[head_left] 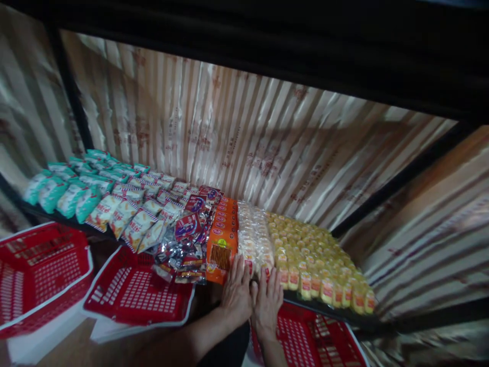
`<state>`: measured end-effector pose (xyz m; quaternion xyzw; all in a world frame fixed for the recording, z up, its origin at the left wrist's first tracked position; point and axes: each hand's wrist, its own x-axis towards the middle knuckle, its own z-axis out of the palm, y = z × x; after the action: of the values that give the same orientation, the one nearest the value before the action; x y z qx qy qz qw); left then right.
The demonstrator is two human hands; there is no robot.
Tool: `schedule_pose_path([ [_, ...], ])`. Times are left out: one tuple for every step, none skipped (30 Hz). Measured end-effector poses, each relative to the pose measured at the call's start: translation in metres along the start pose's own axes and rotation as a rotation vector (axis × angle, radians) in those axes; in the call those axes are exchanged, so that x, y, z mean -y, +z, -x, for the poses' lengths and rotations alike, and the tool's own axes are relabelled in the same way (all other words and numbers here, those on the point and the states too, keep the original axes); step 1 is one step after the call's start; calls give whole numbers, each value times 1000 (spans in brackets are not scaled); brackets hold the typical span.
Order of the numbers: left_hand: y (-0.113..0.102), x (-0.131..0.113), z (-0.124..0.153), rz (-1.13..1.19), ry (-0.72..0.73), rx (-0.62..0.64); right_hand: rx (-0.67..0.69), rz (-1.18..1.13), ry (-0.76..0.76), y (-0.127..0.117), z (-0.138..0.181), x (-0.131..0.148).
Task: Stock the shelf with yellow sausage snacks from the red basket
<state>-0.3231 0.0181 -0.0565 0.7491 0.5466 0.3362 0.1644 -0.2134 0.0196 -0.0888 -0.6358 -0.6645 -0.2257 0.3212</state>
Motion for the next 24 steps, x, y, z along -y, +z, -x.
schedule_pose_path([
  [-7, 1, 4, 9, -10, 12, -16, -3, 1, -3, 0, 6],
  [-14, 2, 8, 19, -8, 25, -27, -3, 3, -5, 1, 13],
  [-21, 3, 12, 32, 3, 34, -33, -1, 6, -8, 3, 19],
  [-28, 5, 17, 46, 13, 41, -36, -1, 12, -11, 5, 25],
  [-34, 8, 22, 60, 22, 48, -42, -4, 20, -14, 7, 30],
  [-39, 10, 28, 72, 27, 58, -53, -12, 28, -16, 11, 36],
  [-45, 14, 35, 83, 23, 68, -65, -22, 34, -19, 15, 41],
  [-50, 17, 41, 92, 15, 75, -76, -34, 37, -21, 19, 45],
  [-55, 21, 48, 102, 9, 80, -82, -46, 39, -24, 24, 50],
  [-60, 24, 55, 110, 7, 83, -82, -58, 43, -27, 30, 55],
  [-64, 27, 63, 115, 8, 87, -77, -69, 51, -30, 35, 60],
  [-69, 29, 70, 118, 7, 94, -67, -82, 60, -33, 41, 65],
  [-74, 32, 78, 118, 6, 102, -53, -97, 74, -36, 46, 71],
  [-78, 34, 85, 118, 3, 114, -40, -111, 92, -40, 51, 77],
  [-83, 36, 93, 117, -3, 124, -26, -126, 112, -44, 56, 83],
  [-88, 38, 101, 119, -7, 132, -11, -142, 133, -47, 61, 90],
  [-93, 40, 109, 122, -7, 136, -3, -160, 154, -51, 65, 96],
  [-98, 42, 117, 125, -1, 140, -2, -176, 176, -54, 69, 103],
  [-104, 45, 124, 127, 7, 145, -4, -192, 198, -57, 74, 111],
  [-110, 49, 132, 126, 13, 156, -6, -206, 217, -60, 78, 118],
  [-115, 52, 139, 123, 18, 166, -4, -220, 234, -63, 81, 126],
  [-121, 57, 146, 119, 23, 174, -1, -231, 249, -65, 85, 134],
  [-127, 61, 152, 112, 23, 181, 3, -242, 262, -67, 88, 142],
  [-133, 66, 157, 104, 22, 185, 9, -255, 273, -70, 90, 150],
])
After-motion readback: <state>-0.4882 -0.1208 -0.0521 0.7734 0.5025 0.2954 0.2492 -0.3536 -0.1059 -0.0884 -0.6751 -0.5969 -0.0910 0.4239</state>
